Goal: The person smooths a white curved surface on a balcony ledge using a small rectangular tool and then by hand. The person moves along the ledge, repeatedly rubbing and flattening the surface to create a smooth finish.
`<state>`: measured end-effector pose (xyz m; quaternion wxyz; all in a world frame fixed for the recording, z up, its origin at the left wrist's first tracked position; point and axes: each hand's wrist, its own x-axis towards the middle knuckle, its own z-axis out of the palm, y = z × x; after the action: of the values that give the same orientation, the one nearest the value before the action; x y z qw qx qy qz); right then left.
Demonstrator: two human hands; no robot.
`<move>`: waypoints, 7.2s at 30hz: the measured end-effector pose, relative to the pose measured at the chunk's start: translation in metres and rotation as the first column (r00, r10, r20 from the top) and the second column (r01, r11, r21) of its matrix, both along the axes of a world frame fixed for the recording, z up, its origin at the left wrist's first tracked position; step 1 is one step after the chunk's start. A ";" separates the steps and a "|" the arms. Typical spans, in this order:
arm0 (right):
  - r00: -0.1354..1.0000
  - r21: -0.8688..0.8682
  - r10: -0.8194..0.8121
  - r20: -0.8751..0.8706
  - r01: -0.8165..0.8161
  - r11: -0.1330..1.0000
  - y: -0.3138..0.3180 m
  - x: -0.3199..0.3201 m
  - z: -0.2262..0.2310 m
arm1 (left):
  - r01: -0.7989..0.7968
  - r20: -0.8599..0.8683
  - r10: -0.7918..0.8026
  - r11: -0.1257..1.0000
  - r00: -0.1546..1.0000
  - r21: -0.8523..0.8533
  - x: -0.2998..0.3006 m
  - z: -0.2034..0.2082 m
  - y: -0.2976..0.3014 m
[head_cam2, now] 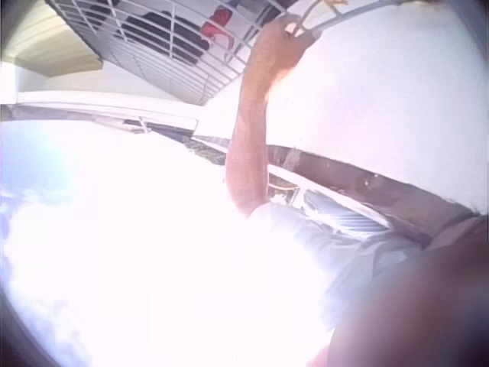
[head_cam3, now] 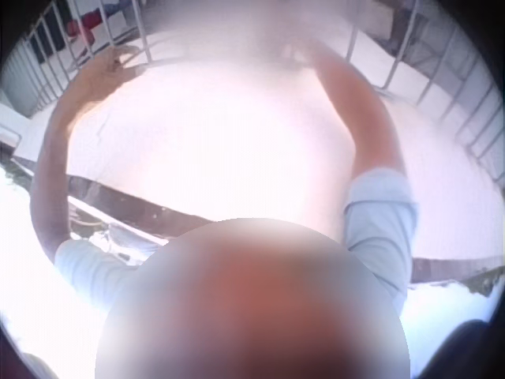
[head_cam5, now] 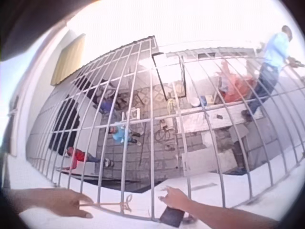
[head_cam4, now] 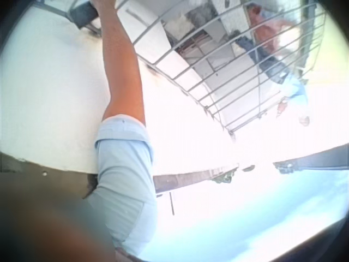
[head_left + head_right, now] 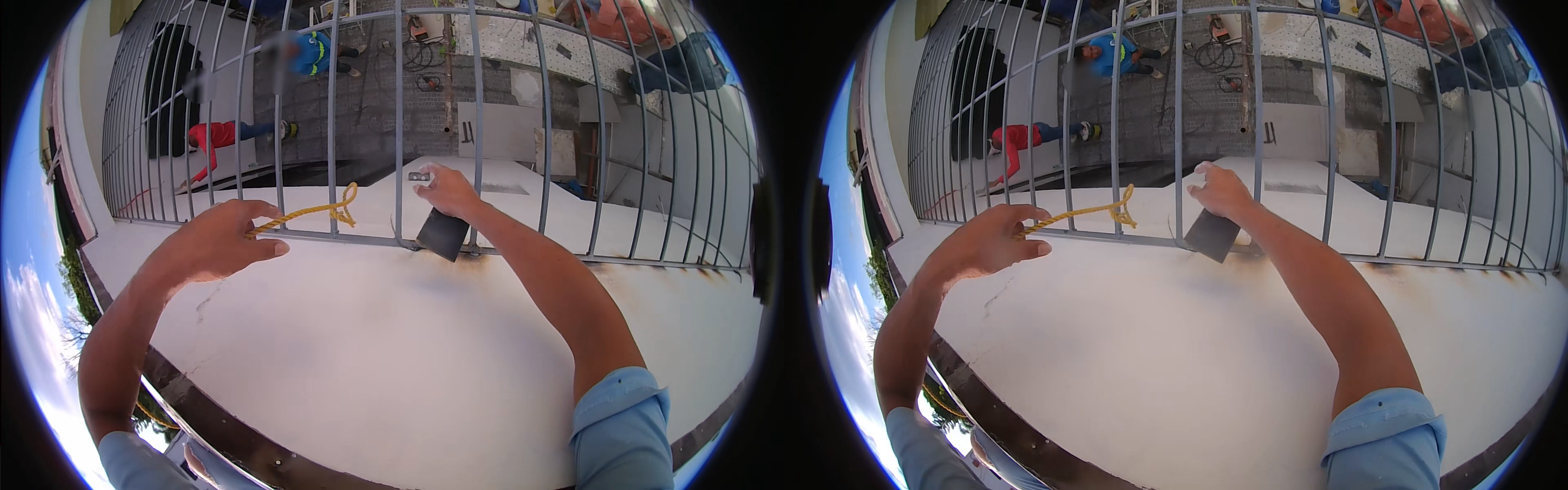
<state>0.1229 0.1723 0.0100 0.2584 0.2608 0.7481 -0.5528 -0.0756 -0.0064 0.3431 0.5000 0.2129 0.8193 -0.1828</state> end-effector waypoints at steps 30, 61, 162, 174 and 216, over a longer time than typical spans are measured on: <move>0.948 0.474 -0.202 0.246 0.064 0.878 0.108 0.324 0.534 | 0.157 -0.566 0.238 0.814 0.789 0.560 0.136 0.150 -0.202; 0.931 -0.701 -0.356 -0.080 0.201 0.684 -0.134 0.078 0.973 | -0.712 0.308 0.745 0.305 0.592 0.633 0.264 0.526 -0.361; 0.855 -0.104 -0.496 -0.150 0.485 0.868 -0.051 -0.061 1.080 | -0.578 0.214 0.578 0.569 0.787 0.585 0.373 0.415 -0.531; 0.956 -0.076 0.095 -0.277 -0.121 0.990 -0.139 -0.135 1.015 | -0.804 0.361 0.929 -0.156 0.077 0.574 0.237 0.553 -0.427; 0.835 -0.352 -0.225 -0.502 0.040 0.935 -0.192 -0.323 0.850 | -0.602 0.463 0.886 -0.350 0.036 0.718 0.153 0.535 -0.443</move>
<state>-0.1997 -0.0194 0.8597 0.0401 0.1018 0.6679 -0.7362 0.0778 -0.4494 0.8780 0.1745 -0.2333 0.7555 0.5869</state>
